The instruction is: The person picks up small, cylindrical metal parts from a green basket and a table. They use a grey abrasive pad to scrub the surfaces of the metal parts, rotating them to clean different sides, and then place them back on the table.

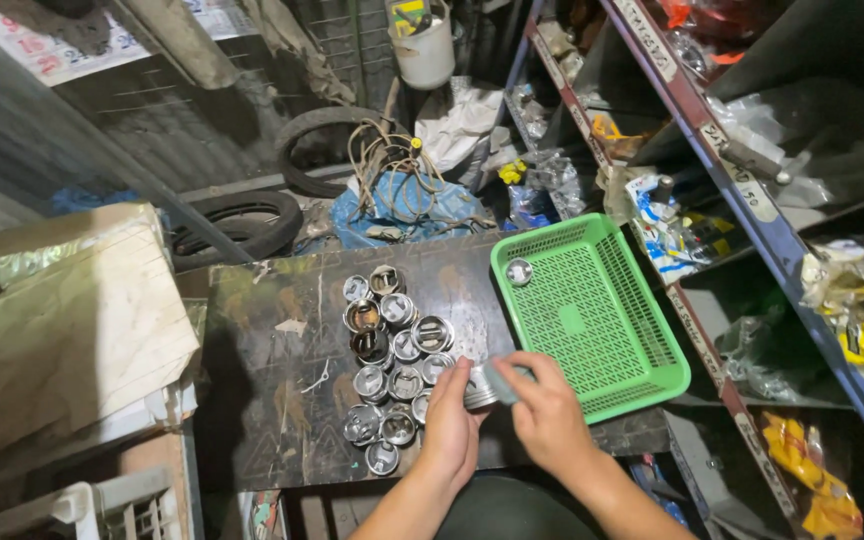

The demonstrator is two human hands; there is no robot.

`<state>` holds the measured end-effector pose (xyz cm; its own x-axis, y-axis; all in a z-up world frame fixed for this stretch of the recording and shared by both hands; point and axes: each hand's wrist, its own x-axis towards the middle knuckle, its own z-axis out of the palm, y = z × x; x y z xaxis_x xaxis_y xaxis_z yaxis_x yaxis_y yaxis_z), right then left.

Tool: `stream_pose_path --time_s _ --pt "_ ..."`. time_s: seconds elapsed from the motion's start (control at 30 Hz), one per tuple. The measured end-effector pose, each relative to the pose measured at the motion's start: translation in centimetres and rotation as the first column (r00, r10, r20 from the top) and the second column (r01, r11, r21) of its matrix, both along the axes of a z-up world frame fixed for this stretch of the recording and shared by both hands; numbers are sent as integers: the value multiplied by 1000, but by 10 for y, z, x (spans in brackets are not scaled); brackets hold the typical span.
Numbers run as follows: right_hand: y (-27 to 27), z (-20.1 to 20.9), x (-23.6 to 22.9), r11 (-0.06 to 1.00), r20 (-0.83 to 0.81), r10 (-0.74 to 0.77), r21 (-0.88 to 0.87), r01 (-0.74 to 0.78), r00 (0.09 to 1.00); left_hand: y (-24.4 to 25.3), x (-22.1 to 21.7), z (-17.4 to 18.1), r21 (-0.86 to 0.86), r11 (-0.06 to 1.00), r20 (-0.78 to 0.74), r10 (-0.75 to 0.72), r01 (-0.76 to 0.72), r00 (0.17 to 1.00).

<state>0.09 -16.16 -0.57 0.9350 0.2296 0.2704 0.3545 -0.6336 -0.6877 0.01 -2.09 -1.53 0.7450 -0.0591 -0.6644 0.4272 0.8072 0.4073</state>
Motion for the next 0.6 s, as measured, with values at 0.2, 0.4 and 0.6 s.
stream_pose_path --time_s 0.2,0.4,0.6 --pt "-15 21 6 988 -102 44 153 -28 994 -19 -3 -16 11 998 29 64 -64 998" --pt "-51 7 18 982 -80 93 171 -78 992 -52 -3 1 24 1000 51 18 -19 999" --pt "-85 8 11 958 -38 158 249 -144 987 -90 -9 -1 3 990 109 138 -139 985"
